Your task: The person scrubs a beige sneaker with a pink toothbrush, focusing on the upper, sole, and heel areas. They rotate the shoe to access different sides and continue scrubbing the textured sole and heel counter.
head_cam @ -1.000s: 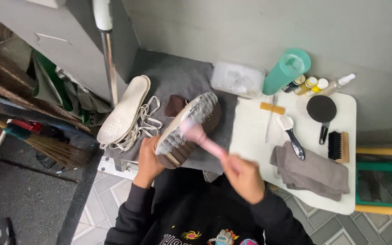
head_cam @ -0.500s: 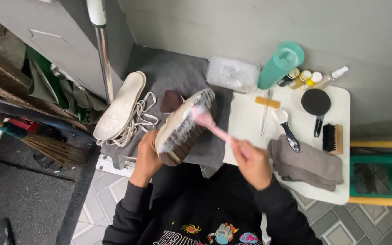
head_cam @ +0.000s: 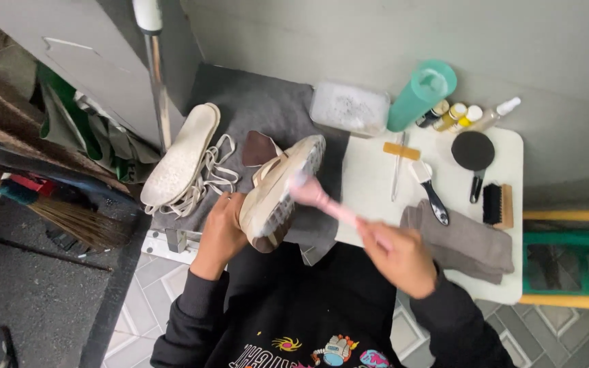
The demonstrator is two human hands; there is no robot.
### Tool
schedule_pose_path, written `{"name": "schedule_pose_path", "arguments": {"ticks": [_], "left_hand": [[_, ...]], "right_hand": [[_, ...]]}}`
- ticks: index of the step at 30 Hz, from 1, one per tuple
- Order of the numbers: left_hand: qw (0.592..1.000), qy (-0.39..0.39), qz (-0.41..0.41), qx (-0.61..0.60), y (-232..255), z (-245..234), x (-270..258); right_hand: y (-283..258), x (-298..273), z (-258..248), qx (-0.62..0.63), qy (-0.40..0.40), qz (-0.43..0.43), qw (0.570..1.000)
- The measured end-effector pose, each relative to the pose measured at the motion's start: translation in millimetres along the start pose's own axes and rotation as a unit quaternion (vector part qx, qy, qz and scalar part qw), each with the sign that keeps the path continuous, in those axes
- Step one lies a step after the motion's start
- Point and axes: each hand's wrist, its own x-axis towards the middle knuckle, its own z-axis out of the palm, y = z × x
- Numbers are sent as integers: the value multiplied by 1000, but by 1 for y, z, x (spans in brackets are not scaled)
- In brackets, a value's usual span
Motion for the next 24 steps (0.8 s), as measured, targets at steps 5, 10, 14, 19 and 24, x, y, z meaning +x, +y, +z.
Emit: {"name": "schedule_pose_path", "arguments": {"ticks": [5, 10, 14, 19, 24], "left_hand": [[999, 1, 30, 12, -15, 8, -1], [998, 8, 59, 29, -16, 8, 4], [996, 12, 74, 39, -35, 17, -1], [995, 17, 93, 43, -26, 14, 0], [997, 10, 73, 25, -28, 14, -2]], "right_hand": [[-1, 9, -10, -47, -17, -20, 999], [-4, 20, -19, -92, -6, -28, 995], [-21, 17, -24, -40, -66, -21, 997], [4, 32, -26, -64, -42, -17, 997], [-36, 19, -21, 6, -107, -7, 994]]}}
